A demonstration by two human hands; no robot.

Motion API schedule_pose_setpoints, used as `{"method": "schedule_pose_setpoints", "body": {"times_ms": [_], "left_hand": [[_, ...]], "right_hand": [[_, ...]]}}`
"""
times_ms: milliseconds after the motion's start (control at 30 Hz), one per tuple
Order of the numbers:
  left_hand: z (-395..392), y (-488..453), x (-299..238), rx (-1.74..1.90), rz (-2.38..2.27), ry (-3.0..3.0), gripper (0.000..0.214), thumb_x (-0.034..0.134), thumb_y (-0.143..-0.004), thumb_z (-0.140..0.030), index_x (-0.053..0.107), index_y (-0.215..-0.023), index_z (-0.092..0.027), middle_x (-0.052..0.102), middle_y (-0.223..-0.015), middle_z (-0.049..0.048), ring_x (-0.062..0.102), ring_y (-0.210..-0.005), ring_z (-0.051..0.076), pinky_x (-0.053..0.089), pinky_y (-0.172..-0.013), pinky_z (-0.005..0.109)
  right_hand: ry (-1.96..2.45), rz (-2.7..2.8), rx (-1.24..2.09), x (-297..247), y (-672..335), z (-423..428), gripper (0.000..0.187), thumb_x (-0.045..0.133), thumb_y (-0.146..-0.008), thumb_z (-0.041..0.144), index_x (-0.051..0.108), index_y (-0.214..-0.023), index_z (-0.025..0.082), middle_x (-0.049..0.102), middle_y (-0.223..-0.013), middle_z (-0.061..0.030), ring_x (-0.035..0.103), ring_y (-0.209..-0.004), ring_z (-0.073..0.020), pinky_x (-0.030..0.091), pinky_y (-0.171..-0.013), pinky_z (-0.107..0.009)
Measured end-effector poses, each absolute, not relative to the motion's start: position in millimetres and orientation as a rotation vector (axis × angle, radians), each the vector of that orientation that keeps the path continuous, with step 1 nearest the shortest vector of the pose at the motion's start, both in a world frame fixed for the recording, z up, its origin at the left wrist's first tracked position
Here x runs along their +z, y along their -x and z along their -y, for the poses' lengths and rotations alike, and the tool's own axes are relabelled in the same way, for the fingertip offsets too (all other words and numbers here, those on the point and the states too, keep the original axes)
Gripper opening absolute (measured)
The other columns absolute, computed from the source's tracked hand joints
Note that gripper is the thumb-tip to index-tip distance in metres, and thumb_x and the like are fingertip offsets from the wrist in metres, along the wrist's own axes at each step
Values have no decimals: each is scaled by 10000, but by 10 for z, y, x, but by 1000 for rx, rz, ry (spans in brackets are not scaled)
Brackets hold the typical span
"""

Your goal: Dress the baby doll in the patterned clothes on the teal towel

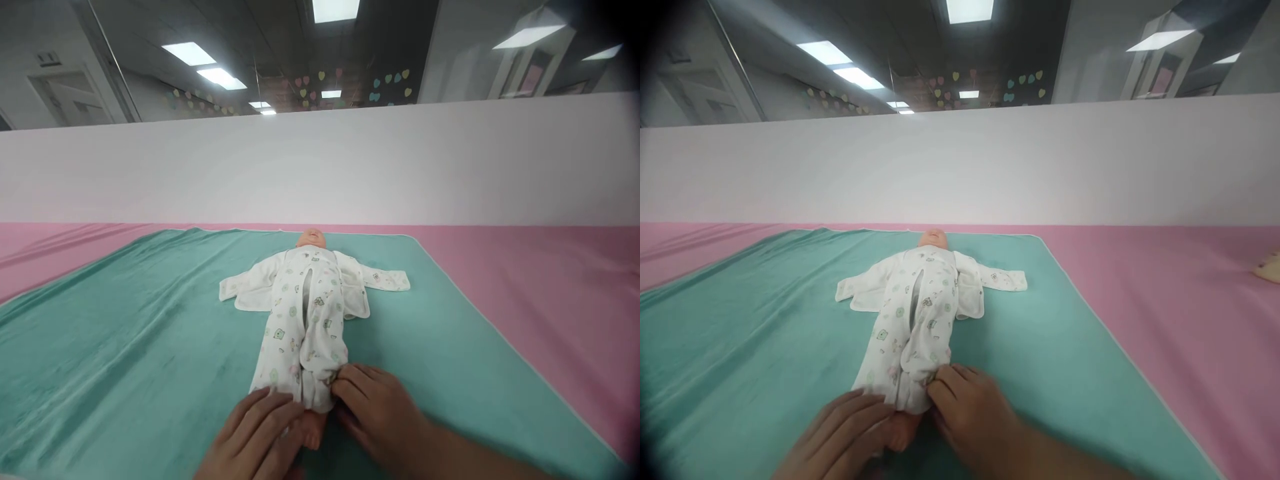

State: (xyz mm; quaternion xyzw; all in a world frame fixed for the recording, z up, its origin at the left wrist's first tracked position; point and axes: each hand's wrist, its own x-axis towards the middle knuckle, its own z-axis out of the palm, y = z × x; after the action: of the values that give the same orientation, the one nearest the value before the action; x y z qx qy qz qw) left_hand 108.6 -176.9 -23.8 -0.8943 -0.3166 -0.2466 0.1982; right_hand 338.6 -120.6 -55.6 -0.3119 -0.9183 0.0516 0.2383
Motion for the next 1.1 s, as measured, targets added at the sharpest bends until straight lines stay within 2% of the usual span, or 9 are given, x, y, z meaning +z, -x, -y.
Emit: {"method": "schedule_pose_setpoints", "body": {"times_ms": [100, 267, 400, 567, 667, 767, 833, 967, 1100], "left_hand": [[1614, -1218, -259, -673, 863, 2484, 303, 541, -839, -370, 587, -1074, -185, 659, -1063, 29, 576, -1009, 183, 440, -929, 330], [1534, -1327, -268, -840, 941, 2475, 273, 535, -843, -342, 587, -1053, -175, 661, -1000, 31, 573, -973, 182, 397, -953, 357], [1535, -1368, -241, -899, 951, 2544, 177, 557, -816, -275, 582, -964, -183, 659, -896, 20, 587, -886, 174, 405, -944, 379], [1508, -1413, -272, -1004, 927, 2709, 160, 582, -775, -168, 546, -931, -163, 603, -759, 0, 560, -713, 133, 445, -892, 349], [1509, -1408, -292, -1023, 847, 2724, 110, 493, -829, -121, 543, -923, -147, 574, -698, 6, 539, -662, 129, 470, -836, 319], [1542, -1366, -260, -1004, 712, 2703, 211, 342, -901, -117, 552, -885, -134, 553, -625, 9, 526, -614, 132, 473, -813, 305], [1569, -1323, -218, -957, 667, 2718, 268, 296, -918, -113, 559, -875, -138, 557, -612, 6, 525, -611, 132, 466, -815, 296], [1596, -1255, -176, -973, 714, 2707, 220, 362, -897, -95, 563, -823, -148, 579, -659, 13, 525, -647, 133, 463, -788, 293], [1592, -1297, -223, -997, 801, 2671, 266, 326, -908, -122, 554, -774, -150, 605, -770, 43, 531, -724, 154, 468, -723, 303]], "right_hand": [[864, 2482, 157, -546, -3342, 1232, 66, 509, -800, 157, 530, -854, 189, 589, -864, -44, 514, -795, -186, 423, -701, -317], [651, 2302, 279, -526, -3290, 1311, 106, 498, -704, 120, 466, -784, 182, 566, -737, -26, 497, -675, -134, 414, -604, -240], [381, 2281, 438, -477, -3268, 1350, 99, 464, -785, 173, 403, -714, 205, 522, -637, 24, 436, -549, -83, 350, -495, -189], [338, 2230, 586, -379, -3340, 1346, 143, 443, -877, 230, 405, -741, 204, 510, -643, 35, 445, -560, -59, 380, -535, -153], [233, 2252, 478, -415, -3363, 1321, 215, 338, -943, 286, 429, -767, 204, 528, -667, 25, 469, -586, -62, 373, -537, -158], [170, 2338, 267, -539, -3339, 1292, 282, 254, -967, 281, 450, -781, 204, 537, -641, 23, 457, -572, -83, 331, -496, -200], [144, 2415, 208, -624, -3319, 1277, 283, 244, -969, 273, 468, -811, 202, 551, -648, 19, 457, -573, -91, 318, -490, -215], [156, 2424, 290, -668, -3324, 1278, 319, 242, -969, 309, 497, -815, 197, 566, -659, 11, 484, -577, -80, 331, -486, -203], [243, 2474, 452, -554, -3404, 1339, 313, 286, -966, 301, 549, -842, 184, 594, -711, -5, 527, -612, -71, 410, -544, -184]]}}
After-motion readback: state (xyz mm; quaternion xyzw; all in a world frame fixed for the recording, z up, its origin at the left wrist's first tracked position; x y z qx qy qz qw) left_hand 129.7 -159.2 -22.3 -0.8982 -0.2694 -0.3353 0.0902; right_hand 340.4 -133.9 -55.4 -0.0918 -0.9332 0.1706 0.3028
